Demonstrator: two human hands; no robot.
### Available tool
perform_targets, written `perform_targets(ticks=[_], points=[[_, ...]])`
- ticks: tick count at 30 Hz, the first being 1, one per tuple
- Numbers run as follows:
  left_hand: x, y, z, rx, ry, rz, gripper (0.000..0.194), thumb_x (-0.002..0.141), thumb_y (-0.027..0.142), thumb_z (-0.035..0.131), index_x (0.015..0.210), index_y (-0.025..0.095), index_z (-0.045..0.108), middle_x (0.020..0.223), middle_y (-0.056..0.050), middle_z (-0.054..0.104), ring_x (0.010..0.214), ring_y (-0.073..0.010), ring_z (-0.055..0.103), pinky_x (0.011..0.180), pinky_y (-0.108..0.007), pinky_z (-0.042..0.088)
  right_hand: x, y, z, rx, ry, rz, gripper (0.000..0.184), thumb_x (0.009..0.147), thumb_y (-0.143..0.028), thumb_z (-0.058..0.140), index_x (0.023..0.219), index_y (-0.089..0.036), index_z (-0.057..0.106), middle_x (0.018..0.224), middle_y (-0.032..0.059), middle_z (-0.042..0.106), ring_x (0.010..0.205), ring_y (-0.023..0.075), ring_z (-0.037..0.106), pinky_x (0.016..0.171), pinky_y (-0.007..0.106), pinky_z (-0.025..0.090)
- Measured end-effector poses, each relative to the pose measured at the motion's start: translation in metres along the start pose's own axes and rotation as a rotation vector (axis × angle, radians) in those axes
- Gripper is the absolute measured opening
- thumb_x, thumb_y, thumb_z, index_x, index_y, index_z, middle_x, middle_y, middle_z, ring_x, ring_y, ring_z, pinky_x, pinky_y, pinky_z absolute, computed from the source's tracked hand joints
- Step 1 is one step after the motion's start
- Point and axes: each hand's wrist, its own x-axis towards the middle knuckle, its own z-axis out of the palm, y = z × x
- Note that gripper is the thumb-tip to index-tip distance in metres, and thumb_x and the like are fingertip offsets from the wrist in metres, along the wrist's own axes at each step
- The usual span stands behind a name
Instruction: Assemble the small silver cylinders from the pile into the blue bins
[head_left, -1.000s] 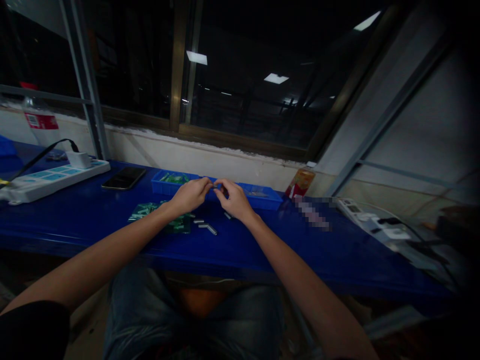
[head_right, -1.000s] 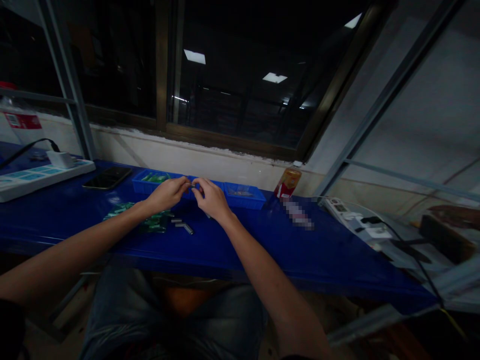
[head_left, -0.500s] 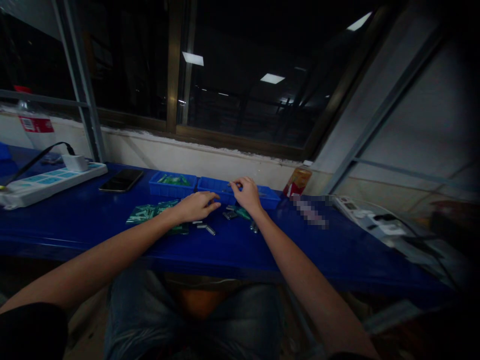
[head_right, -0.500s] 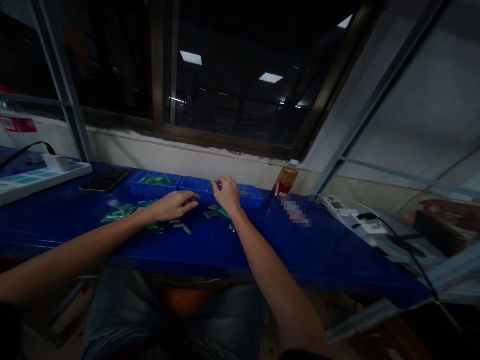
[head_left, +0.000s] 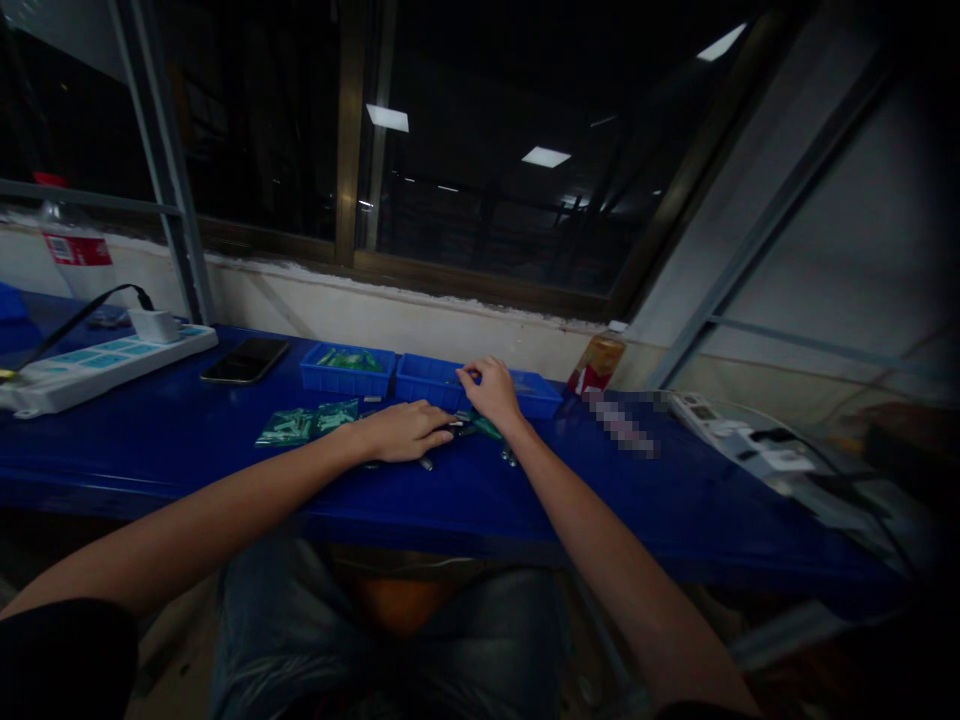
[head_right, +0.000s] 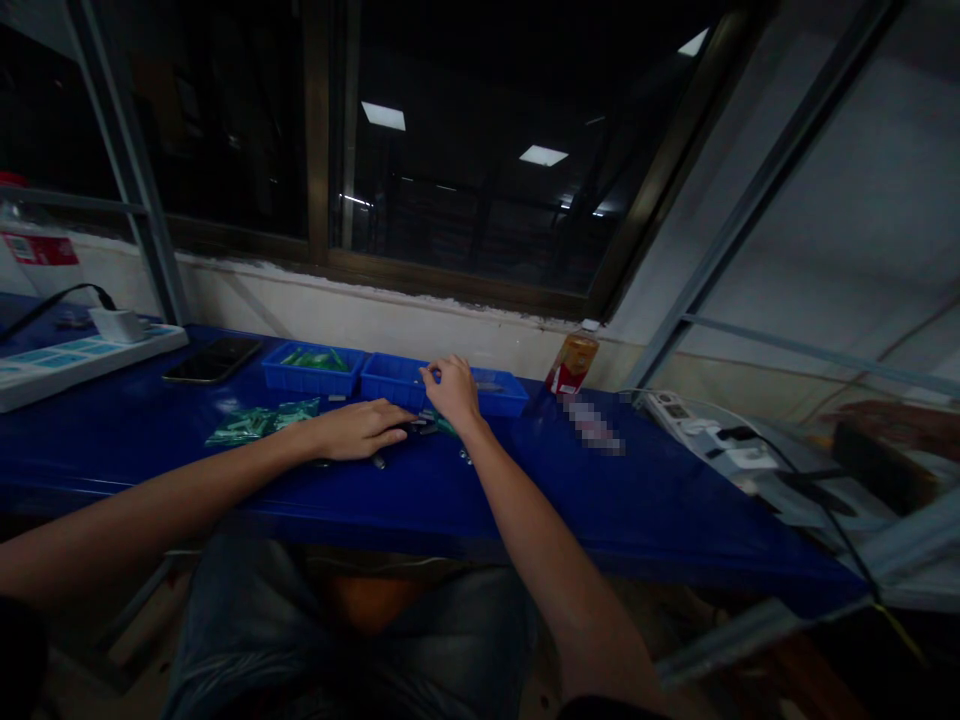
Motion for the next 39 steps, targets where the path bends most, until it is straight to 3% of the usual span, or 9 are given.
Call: perform_targets(ticks=[10,15,23,27,28,31,35,39], points=[[-0.002,-0.011,-0.006,0.067,0.003,-0.135,0.026,0.086,0.036,0.043,0.100,0.021,0.059,0.100,-0.006,0.060,0.092,-0.0199,0.057,0.076,-0.028,0.044,0.002,0.002,-0.005,0.018,0.011,0.016,0.023,0.079,-0.034,0.051,0.076,-0.016,0.067,0.071,0.0050,0.056,0.075,0.0182,0.050,0.074,0.031,0.040],[-0.003,-0.014,-0.006,0.072,0.008,-0.209,0.022,0.081,0.033,0.050,0.098,0.023,0.058,0.099,-0.005,0.062,0.089,-0.0210,0.059,0.069,-0.027,0.045,0.003,0.001,-0.009,0.052,0.046,0.008,0.020,0.078,-0.027,0.049,0.073,-0.016,0.064,0.070,0.0049,0.056,0.075,0.0181,0.050,0.075,0.031,0.039],[-0.004,-0.017,-0.006,0.061,0.036,-0.309,0.017,0.083,0.032,0.046,0.091,0.023,0.059,0.097,-0.005,0.065,0.087,-0.0219,0.061,0.066,-0.028,0.045,0.002,-0.006,-0.013,0.079,0.066,-0.019,0.024,0.073,-0.019,0.041,0.049,-0.020,0.044,0.062,0.0022,0.045,0.072,0.0174,0.045,0.072,0.031,0.038],[-0.002,-0.021,-0.009,0.028,0.120,-0.366,0.021,0.084,0.032,0.044,0.094,0.020,0.058,0.094,-0.007,0.066,0.083,-0.0214,0.061,0.068,-0.029,0.045,0.000,-0.022,-0.020,0.176,0.092,-0.087,0.013,0.069,-0.015,0.039,0.059,-0.020,0.046,0.070,0.0033,0.048,0.076,0.0175,0.047,0.072,0.030,0.038],[-0.002,-0.022,-0.010,0.023,0.149,-0.369,0.021,0.084,0.031,0.044,0.094,0.019,0.058,0.094,-0.007,0.066,0.081,-0.0210,0.061,0.068,-0.029,0.045,-0.002,-0.027,-0.021,0.206,0.076,-0.108,0.011,0.066,-0.013,0.041,0.068,-0.019,0.050,0.073,0.0031,0.050,0.077,0.0172,0.048,0.072,0.029,0.039],[-0.002,-0.025,-0.016,0.004,0.235,-0.358,0.020,0.084,0.027,0.044,0.093,0.016,0.058,0.090,-0.008,0.066,0.078,-0.0196,0.061,0.069,-0.028,0.045,-0.008,-0.041,-0.021,0.245,-0.056,-0.191,0.033,0.062,-0.012,0.046,0.094,-0.019,0.051,0.080,0.0021,0.053,0.078,0.0163,0.050,0.073,0.028,0.040],[-0.004,-0.028,-0.023,-0.007,0.298,-0.344,0.020,0.085,0.029,0.043,0.091,0.016,0.058,0.086,-0.008,0.066,0.077,-0.0196,0.060,0.069,-0.029,0.044,-0.014,-0.051,-0.015,0.176,-0.208,-0.299,0.021,0.069,-0.015,0.048,0.089,-0.020,0.053,0.077,0.0012,0.054,0.076,0.0158,0.050,0.072,0.027,0.039],[-0.004,-0.029,-0.024,-0.007,0.289,-0.357,0.024,0.086,0.028,0.040,0.092,0.015,0.058,0.086,-0.009,0.066,0.077,-0.0205,0.061,0.069,-0.030,0.045,-0.015,-0.052,-0.013,0.155,-0.237,-0.320,0.012,0.075,-0.019,0.051,0.087,-0.020,0.053,0.077,0.0008,0.054,0.075,0.0146,0.050,0.070,0.025,0.038]])
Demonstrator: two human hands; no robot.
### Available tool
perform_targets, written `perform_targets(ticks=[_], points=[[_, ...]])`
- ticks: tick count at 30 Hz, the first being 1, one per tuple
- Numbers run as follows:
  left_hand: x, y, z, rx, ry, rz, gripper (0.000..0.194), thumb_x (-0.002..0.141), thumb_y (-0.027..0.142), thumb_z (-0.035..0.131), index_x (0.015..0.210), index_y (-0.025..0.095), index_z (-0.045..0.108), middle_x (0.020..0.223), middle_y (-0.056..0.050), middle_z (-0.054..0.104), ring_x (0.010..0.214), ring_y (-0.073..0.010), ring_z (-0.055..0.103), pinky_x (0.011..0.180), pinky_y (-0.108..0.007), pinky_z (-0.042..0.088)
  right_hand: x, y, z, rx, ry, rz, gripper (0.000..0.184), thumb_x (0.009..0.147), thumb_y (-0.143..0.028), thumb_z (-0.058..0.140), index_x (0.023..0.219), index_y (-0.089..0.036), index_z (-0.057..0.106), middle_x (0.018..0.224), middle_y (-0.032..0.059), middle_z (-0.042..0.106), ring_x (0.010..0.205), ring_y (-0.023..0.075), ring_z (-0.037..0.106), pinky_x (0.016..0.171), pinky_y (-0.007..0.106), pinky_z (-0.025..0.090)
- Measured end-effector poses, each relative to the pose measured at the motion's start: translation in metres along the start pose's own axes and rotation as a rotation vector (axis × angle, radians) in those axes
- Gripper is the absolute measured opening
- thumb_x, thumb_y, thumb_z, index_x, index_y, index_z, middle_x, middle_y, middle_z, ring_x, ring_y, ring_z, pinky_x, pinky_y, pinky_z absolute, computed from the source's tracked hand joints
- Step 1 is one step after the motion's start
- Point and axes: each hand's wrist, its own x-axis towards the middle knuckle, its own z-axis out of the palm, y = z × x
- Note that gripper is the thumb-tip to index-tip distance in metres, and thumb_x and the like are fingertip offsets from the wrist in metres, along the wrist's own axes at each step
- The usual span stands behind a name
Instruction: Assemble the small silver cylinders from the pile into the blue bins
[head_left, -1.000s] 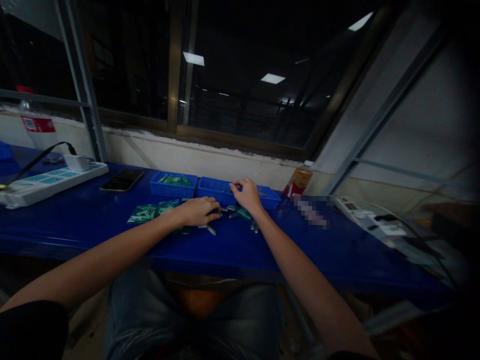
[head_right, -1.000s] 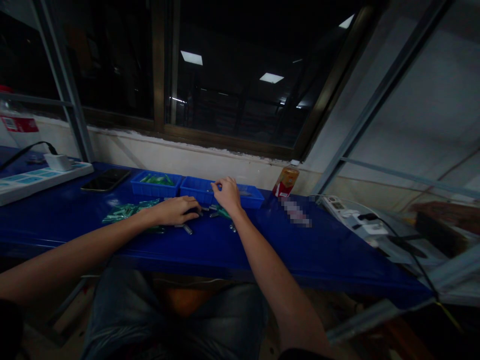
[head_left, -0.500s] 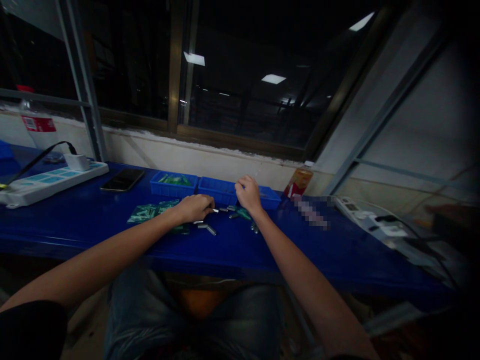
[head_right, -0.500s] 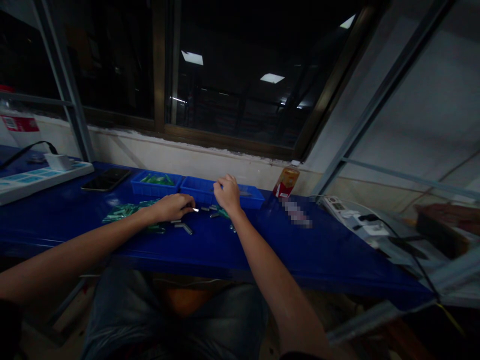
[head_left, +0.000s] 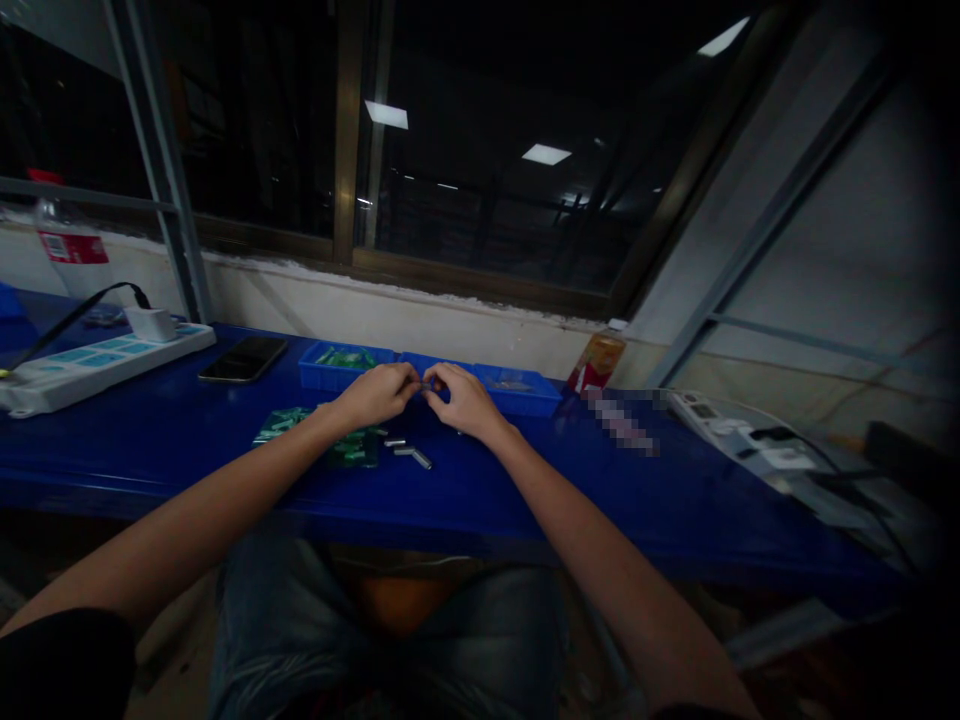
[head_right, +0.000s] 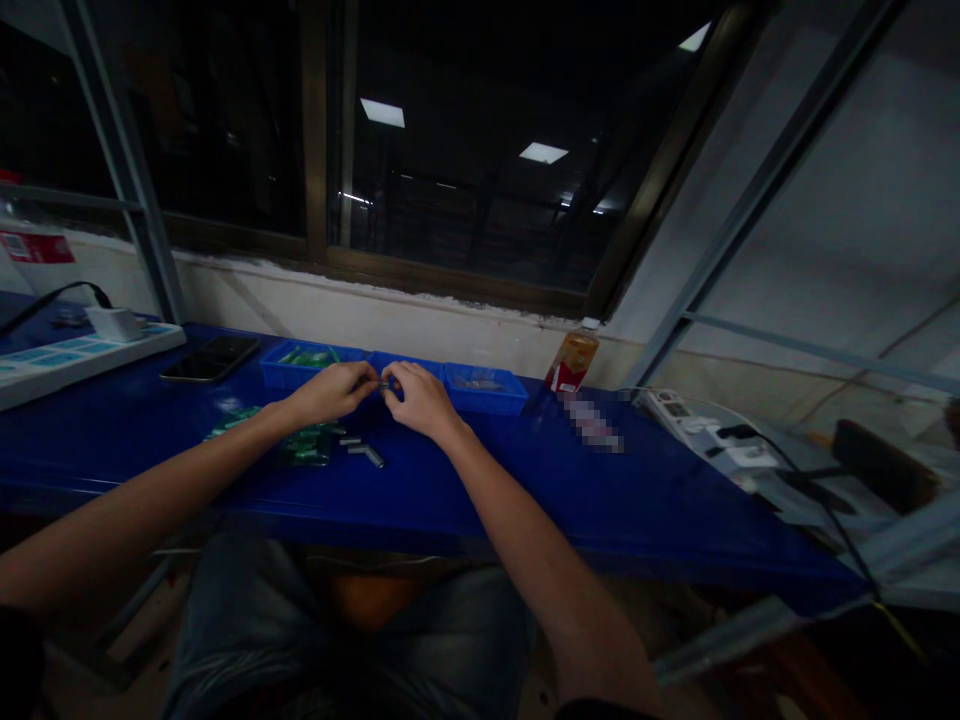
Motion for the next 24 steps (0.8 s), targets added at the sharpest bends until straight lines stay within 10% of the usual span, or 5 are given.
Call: perform_targets(ticks=[14,24], points=[[-0.006,0.014,-0.020,-0.157,0.384,-0.129,0.018,0.069,0.020,0.044,0.058,0.014,0.057,0.049,0.002,0.051,0.046,-0.0095,0.044,0.049,-0.022,0.031,0.002,0.005,0.003,-0.049,-0.004,0.066,0.017,0.085,-0.032,0.048,0.082,-0.018,0.056,0.072,0.0022,0.057,0.069,0.0135,0.049,0.065,0.025,0.036],[-0.004,0.014,-0.005,-0.125,0.347,0.040,0.027,0.062,0.010,0.044,0.081,0.013,0.062,0.071,-0.002,0.058,0.058,-0.0120,0.050,0.058,-0.024,0.040,0.003,0.004,0.003,-0.081,0.025,0.056,0.020,0.089,-0.027,0.041,0.076,-0.018,0.054,0.074,0.0033,0.059,0.072,0.0142,0.052,0.067,0.025,0.035]])
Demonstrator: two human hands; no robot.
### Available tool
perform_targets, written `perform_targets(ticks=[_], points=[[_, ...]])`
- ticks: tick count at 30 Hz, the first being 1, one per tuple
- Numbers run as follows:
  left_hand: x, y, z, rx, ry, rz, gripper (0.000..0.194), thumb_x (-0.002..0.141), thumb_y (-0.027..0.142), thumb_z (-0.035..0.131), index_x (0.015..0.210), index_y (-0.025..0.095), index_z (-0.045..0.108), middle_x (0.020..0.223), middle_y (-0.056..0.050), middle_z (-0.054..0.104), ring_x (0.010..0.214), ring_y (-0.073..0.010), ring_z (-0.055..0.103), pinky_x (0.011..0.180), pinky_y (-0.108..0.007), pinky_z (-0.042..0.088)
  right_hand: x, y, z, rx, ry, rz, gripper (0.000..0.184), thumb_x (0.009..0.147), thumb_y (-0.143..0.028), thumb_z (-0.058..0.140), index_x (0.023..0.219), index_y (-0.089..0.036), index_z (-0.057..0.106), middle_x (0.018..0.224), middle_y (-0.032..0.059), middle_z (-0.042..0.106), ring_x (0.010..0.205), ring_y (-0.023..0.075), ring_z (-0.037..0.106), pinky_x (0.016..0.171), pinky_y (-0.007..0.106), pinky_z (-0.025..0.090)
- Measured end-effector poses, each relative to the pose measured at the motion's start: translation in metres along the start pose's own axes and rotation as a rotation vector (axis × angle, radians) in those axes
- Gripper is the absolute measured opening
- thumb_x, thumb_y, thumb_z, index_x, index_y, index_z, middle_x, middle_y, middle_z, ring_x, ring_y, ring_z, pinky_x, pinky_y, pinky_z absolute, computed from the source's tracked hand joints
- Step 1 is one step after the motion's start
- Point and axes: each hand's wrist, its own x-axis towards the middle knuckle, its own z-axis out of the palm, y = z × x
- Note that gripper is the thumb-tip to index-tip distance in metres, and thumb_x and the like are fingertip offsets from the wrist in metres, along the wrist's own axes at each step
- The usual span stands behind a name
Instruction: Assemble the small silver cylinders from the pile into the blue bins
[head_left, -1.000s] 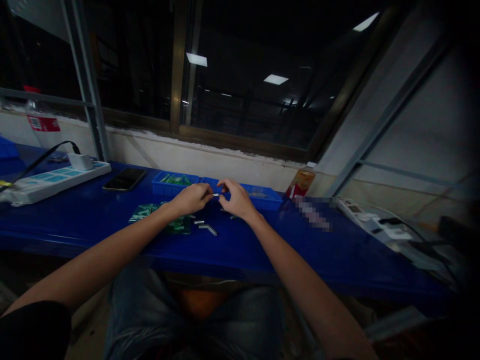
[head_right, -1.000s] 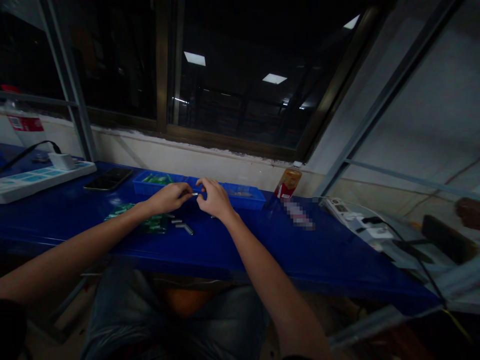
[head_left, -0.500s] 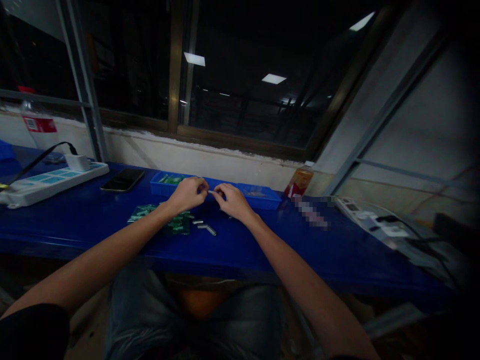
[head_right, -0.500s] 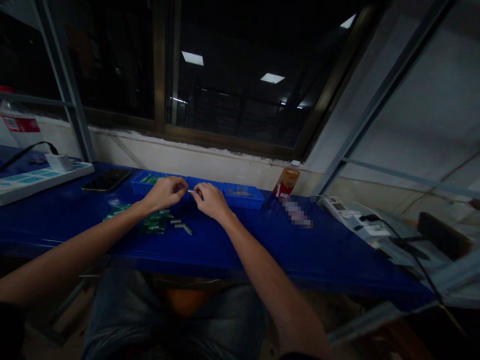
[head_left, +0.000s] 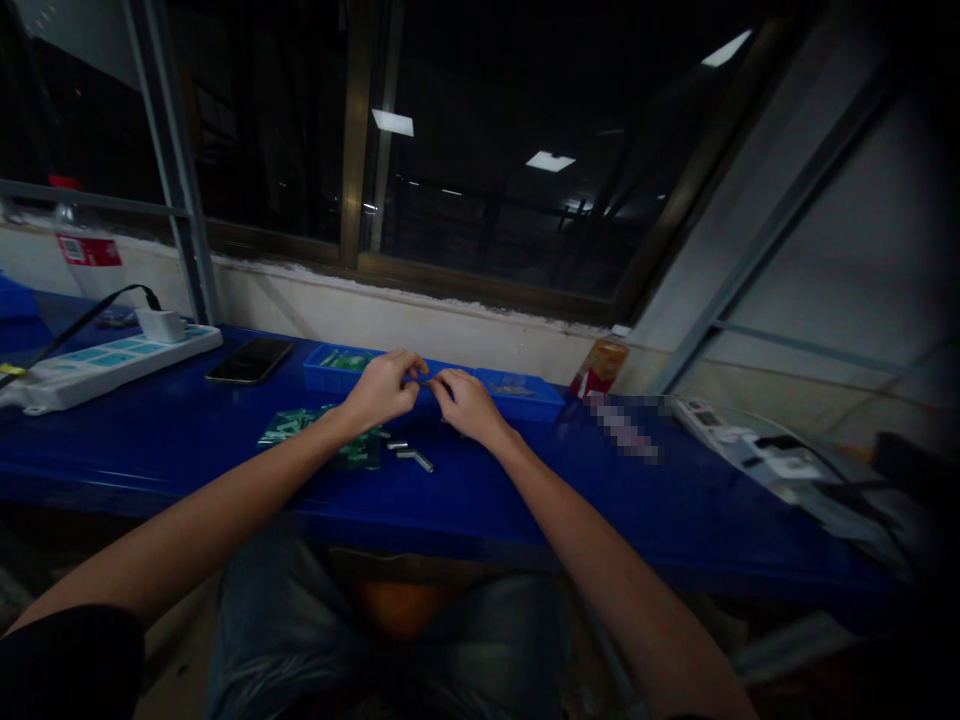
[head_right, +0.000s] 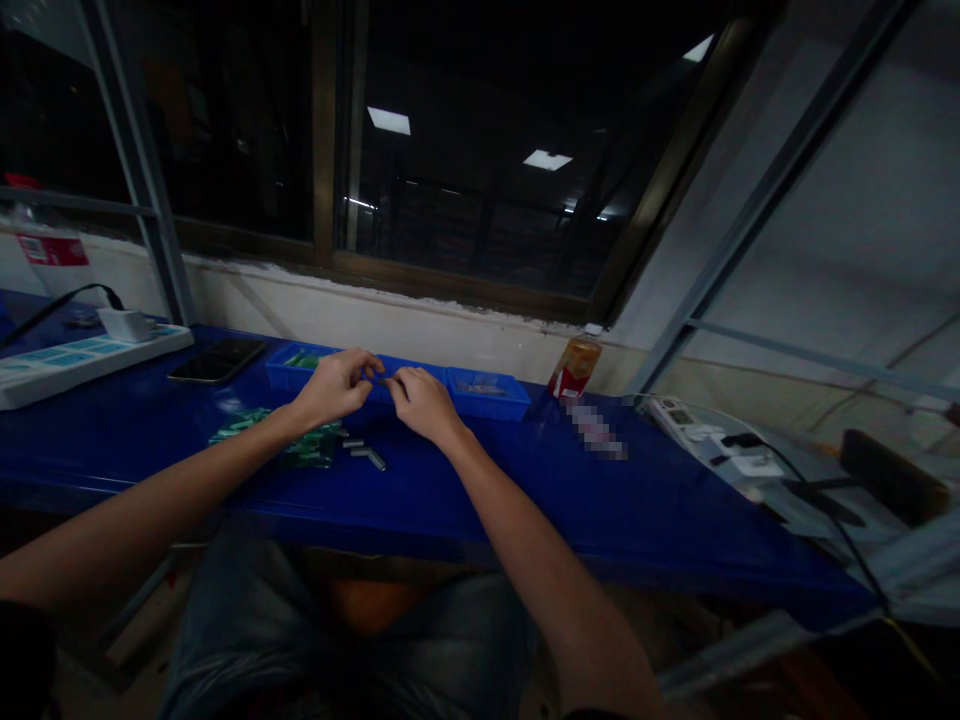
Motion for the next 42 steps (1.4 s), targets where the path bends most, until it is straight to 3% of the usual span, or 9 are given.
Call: perform_targets(ticks=[5,12,17,23,29,33,35,39,42], points=[[-0.002,-0.006,0.006,0.036,-0.084,0.089,0.028,0.068,0.017,0.051,0.096,0.015,0.057,0.090,-0.006,0.058,0.072,-0.0161,0.054,0.070,-0.029,0.045,0.002,0.001,0.000,-0.049,0.048,0.030,0.029,0.091,-0.027,0.033,0.071,-0.018,0.052,0.068,0.0032,0.057,0.066,0.0142,0.051,0.063,0.025,0.033],[0.000,-0.010,0.009,0.038,-0.060,0.090,0.017,0.082,0.026,0.048,0.092,0.016,0.057,0.083,-0.005,0.059,0.075,-0.0170,0.056,0.070,-0.029,0.044,0.001,0.000,0.000,0.070,0.051,0.029,0.031,0.091,-0.029,0.030,0.074,-0.018,0.053,0.068,0.0024,0.057,0.065,0.0132,0.052,0.062,0.024,0.034],[0.002,-0.012,0.008,0.066,-0.052,0.065,0.021,0.087,0.025,0.041,0.091,0.015,0.059,0.087,-0.007,0.062,0.082,-0.0182,0.057,0.075,-0.030,0.043,0.000,-0.002,-0.002,0.163,0.067,0.042,0.023,0.085,-0.031,0.045,0.103,-0.019,0.051,0.065,-0.0017,0.055,0.060,0.0128,0.050,0.060,0.023,0.035],[0.003,-0.011,0.005,0.138,-0.117,0.000,0.031,0.089,0.029,0.036,0.077,0.015,0.060,0.074,-0.007,0.062,0.073,-0.0182,0.058,0.069,-0.029,0.042,0.000,-0.003,-0.003,0.122,0.062,-0.015,0.017,0.084,-0.028,0.046,0.092,-0.018,0.057,0.075,0.0014,0.058,0.068,0.0133,0.051,0.065,0.023,0.036],[0.000,-0.011,0.004,-0.037,-0.069,0.039,0.031,0.082,0.022,0.047,0.112,0.014,0.050,0.088,-0.005,0.063,0.072,-0.0146,0.058,0.066,-0.025,0.043,0.000,-0.006,-0.003,0.077,0.079,0.010,0.025,0.090,-0.031,0.036,0.084,-0.018,0.057,0.080,0.0035,0.058,0.075,0.0140,0.052,0.069,0.025,0.036],[0.001,-0.012,0.005,-0.019,-0.068,0.065,0.019,0.081,0.021,0.048,0.097,0.014,0.056,0.083,-0.005,0.061,0.071,-0.0143,0.055,0.067,-0.026,0.042,0.000,-0.006,-0.004,0.095,0.060,0.018,0.029,0.091,-0.032,0.033,0.079,-0.018,0.055,0.076,0.0032,0.056,0.075,0.0143,0.052,0.070,0.025,0.037],[0.002,-0.011,0.005,0.007,-0.070,0.054,0.018,0.084,0.023,0.045,0.094,0.014,0.057,0.084,-0.006,0.062,0.073,-0.0151,0.055,0.068,-0.027,0.042,0.000,-0.005,-0.003,0.121,0.066,0.027,0.024,0.090,-0.033,0.036,0.087,-0.018,0.055,0.077,0.0029,0.056,0.074,0.0142,0.052,0.070,0.026,0.038],[0.002,-0.008,0.003,0.113,-0.134,-0.019,0.026,0.089,0.026,0.035,0.081,0.015,0.057,0.076,-0.007,0.062,0.070,-0.0171,0.056,0.066,-0.028,0.040,-0.002,-0.005,-0.002,0.178,0.099,0.035,0.032,0.083,-0.031,0.049,0.112,-0.018,0.046,0.086,0.0034,0.055,0.070,0.0135,0.051,0.069,0.026,0.041],[0.003,-0.006,0.002,0.172,-0.177,-0.058,0.032,0.090,0.030,0.031,0.076,0.016,0.056,0.070,-0.006,0.061,0.065,-0.0178,0.056,0.062,-0.027,0.038,-0.002,-0.006,-0.004,0.179,0.085,-0.015,0.025,0.081,-0.027,0.050,0.105,-0.018,0.049,0.091,0.0050,0.055,0.075,0.0138,0.051,0.071,0.026,0.042]])
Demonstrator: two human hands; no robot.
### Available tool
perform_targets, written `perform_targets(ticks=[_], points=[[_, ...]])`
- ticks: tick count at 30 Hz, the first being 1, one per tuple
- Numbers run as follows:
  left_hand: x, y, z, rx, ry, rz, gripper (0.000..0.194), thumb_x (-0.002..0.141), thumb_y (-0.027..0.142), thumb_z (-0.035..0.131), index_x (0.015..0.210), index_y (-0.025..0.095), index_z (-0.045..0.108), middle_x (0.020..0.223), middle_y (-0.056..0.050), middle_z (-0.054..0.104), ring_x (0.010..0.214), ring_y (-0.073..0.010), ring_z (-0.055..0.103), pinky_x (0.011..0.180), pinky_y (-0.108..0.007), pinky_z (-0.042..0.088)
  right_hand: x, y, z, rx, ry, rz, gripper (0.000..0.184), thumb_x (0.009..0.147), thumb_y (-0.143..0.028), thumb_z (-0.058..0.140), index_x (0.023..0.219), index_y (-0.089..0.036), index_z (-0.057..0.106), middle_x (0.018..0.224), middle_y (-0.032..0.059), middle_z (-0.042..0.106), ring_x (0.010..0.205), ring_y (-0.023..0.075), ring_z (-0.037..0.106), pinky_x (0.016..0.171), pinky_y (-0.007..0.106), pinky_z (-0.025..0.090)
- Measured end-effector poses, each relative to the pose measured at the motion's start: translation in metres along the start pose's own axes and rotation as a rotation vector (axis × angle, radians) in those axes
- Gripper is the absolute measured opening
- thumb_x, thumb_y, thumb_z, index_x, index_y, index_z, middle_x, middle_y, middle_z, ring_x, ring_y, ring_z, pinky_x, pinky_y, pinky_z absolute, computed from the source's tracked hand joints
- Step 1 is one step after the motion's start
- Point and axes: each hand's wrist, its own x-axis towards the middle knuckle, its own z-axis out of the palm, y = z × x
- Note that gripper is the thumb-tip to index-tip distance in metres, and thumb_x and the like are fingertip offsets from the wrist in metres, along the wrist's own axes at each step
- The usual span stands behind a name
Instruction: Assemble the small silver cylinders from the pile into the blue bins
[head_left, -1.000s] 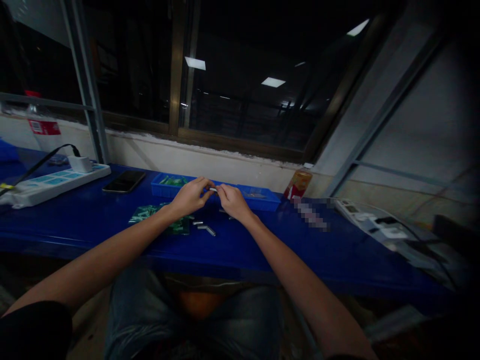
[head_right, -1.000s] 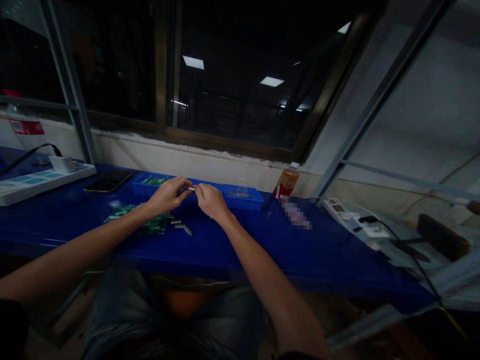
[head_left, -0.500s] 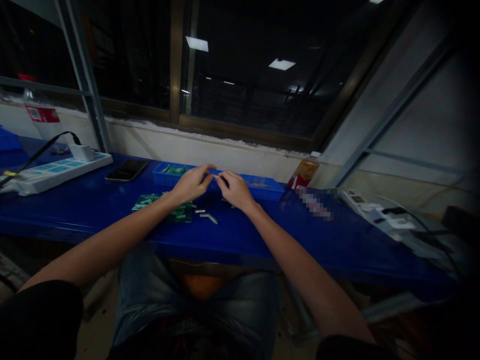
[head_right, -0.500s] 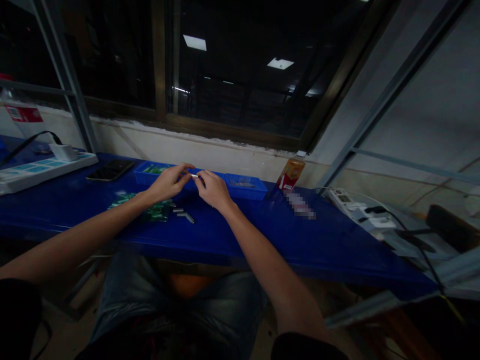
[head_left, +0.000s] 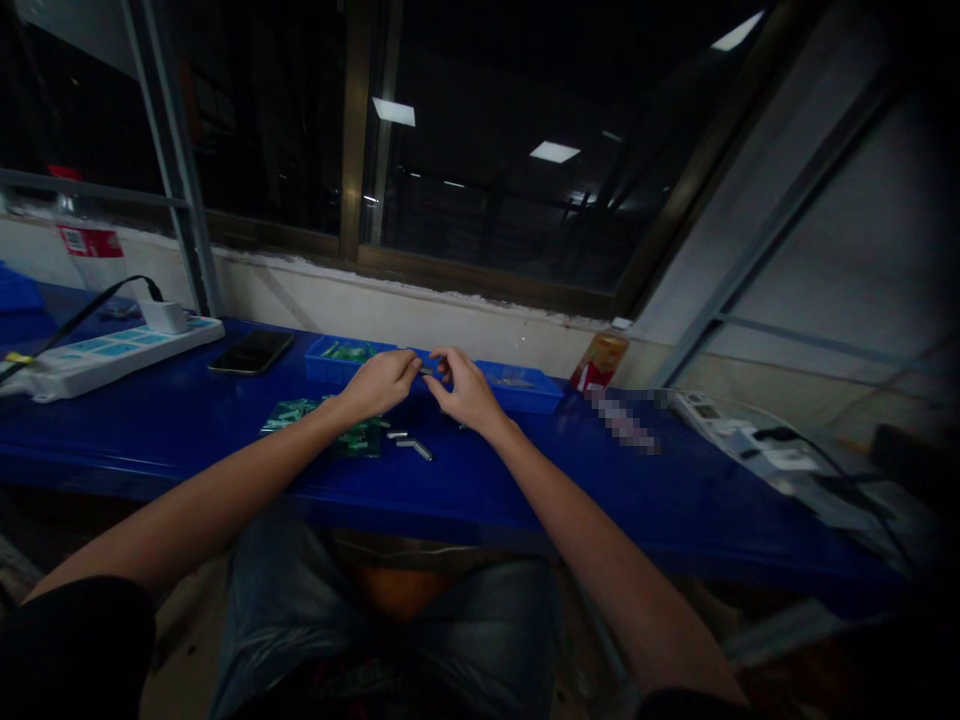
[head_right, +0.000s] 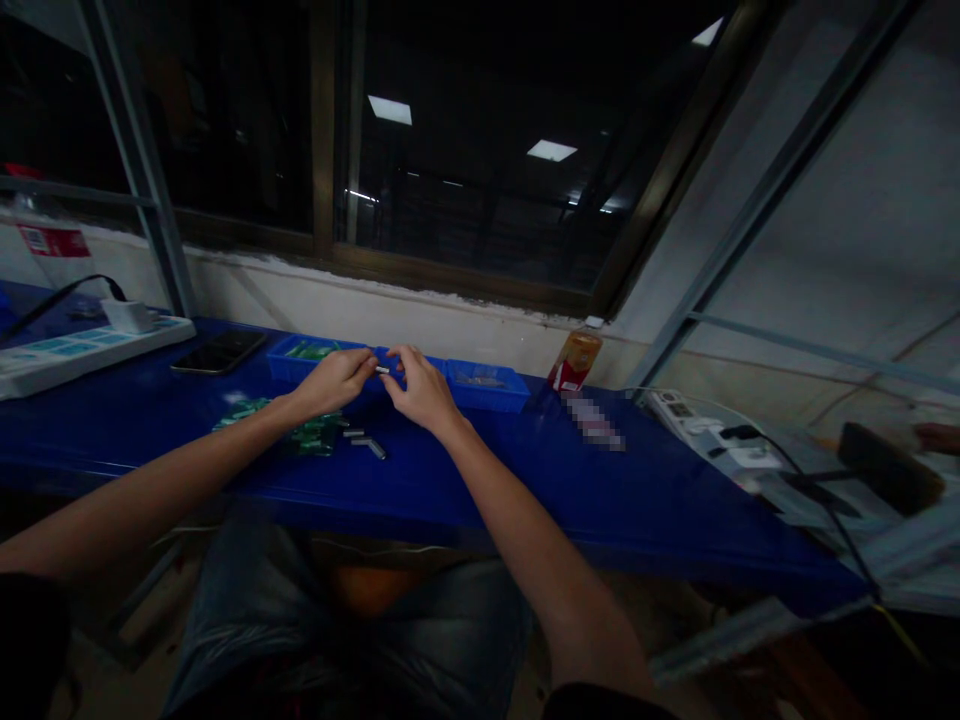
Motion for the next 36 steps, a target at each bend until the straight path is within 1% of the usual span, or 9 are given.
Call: perform_targets(ticks=[3,7,10,13,18,22,25,29,36], points=[[0.0002,0.0000,-0.0007,0.028,-0.009,0.000,0.034,0.091,0.031,0.029,0.074,0.016,0.055,0.068,-0.006,0.061,0.065,-0.0181,0.057,0.061,-0.027,0.037,0.0004,-0.0020,-0.0010,-0.018,-0.019,-0.037,0.014,0.084,-0.027,0.047,0.094,-0.018,0.052,0.092,0.0052,0.054,0.080,0.0142,0.052,0.073,0.026,0.041],[-0.0002,0.0006,-0.0020,0.010,-0.024,0.017,0.034,0.091,0.031,0.030,0.076,0.016,0.057,0.067,-0.005,0.061,0.063,-0.0170,0.058,0.059,-0.026,0.037,0.0005,-0.0029,-0.0005,-0.061,-0.012,-0.014,0.015,0.088,-0.028,0.041,0.089,-0.018,0.053,0.086,0.0038,0.054,0.079,0.0137,0.052,0.073,0.025,0.039],[-0.0016,0.0021,-0.0023,-0.071,-0.033,0.049,0.026,0.089,0.030,0.035,0.096,0.016,0.057,0.072,-0.004,0.063,0.065,-0.0165,0.059,0.059,-0.024,0.039,0.0009,-0.0018,-0.0001,-0.106,-0.007,0.010,0.021,0.090,-0.029,0.036,0.080,-0.018,0.052,0.080,0.0031,0.054,0.077,0.0135,0.051,0.071,0.025,0.037],[-0.0028,0.0023,-0.0015,-0.129,-0.032,0.080,0.031,0.085,0.028,0.042,0.113,0.017,0.050,0.082,-0.004,0.065,0.071,-0.0171,0.061,0.061,-0.024,0.041,0.0021,-0.0002,0.0001,-0.148,-0.008,0.026,0.026,0.091,-0.029,0.033,0.074,-0.018,0.050,0.074,0.0025,0.052,0.072,0.0131,0.050,0.067,0.025,0.036],[-0.0030,0.0014,-0.0009,-0.049,-0.076,0.068,0.027,0.088,0.031,0.038,0.105,0.019,0.055,0.082,-0.005,0.066,0.072,-0.0189,0.062,0.064,-0.026,0.042,0.0028,-0.0005,0.0003,-0.142,-0.015,0.040,0.031,0.091,-0.031,0.031,0.072,-0.018,0.051,0.072,0.0027,0.054,0.071,0.0132,0.050,0.066,0.025,0.036],[-0.0028,0.0030,-0.0029,-0.028,-0.090,-0.010,0.028,0.091,0.033,0.030,0.095,0.019,0.054,0.070,-0.004,0.063,0.065,-0.0185,0.061,0.060,-0.026,0.040,0.0013,-0.0017,-0.0004,-0.061,0.027,0.054,0.022,0.088,-0.034,0.040,0.099,-0.019,0.052,0.080,0.0026,0.057,0.076,0.0143,0.053,0.070,0.025,0.039],[-0.0029,0.0040,-0.0043,-0.025,-0.100,-0.024,0.030,0.092,0.033,0.028,0.086,0.019,0.053,0.065,-0.003,0.061,0.060,-0.0173,0.059,0.058,-0.026,0.039,0.0011,-0.0004,-0.0004,-0.029,0.026,0.022,0.029,0.084,-0.029,0.047,0.111,-0.019,0.047,0.082,0.0023,0.057,0.077,0.0147,0.053,0.071,0.025,0.040],[-0.0028,0.0025,-0.0037,-0.021,-0.120,-0.003,0.030,0.091,0.032,0.028,0.081,0.019,0.053,0.062,-0.002,0.059,0.056,-0.0168,0.057,0.056,-0.026,0.037,0.0018,0.0007,-0.0003,-0.036,0.009,-0.008,0.017,0.085,-0.025,0.043,0.098,-0.019,0.053,0.085,0.0038,0.058,0.077,0.0146,0.053,0.072,0.025,0.040],[-0.0019,-0.0004,-0.0009,-0.074,-0.108,0.010,0.030,0.091,0.034,0.030,0.089,0.018,0.056,0.064,-0.002,0.060,0.059,-0.0166,0.058,0.057,-0.025,0.038,0.0012,-0.0002,0.0009,-0.082,-0.001,0.034,0.017,0.089,-0.029,0.038,0.089,-0.019,0.051,0.081,0.0033,0.059,0.076,0.0146,0.054,0.070,0.025,0.038]])
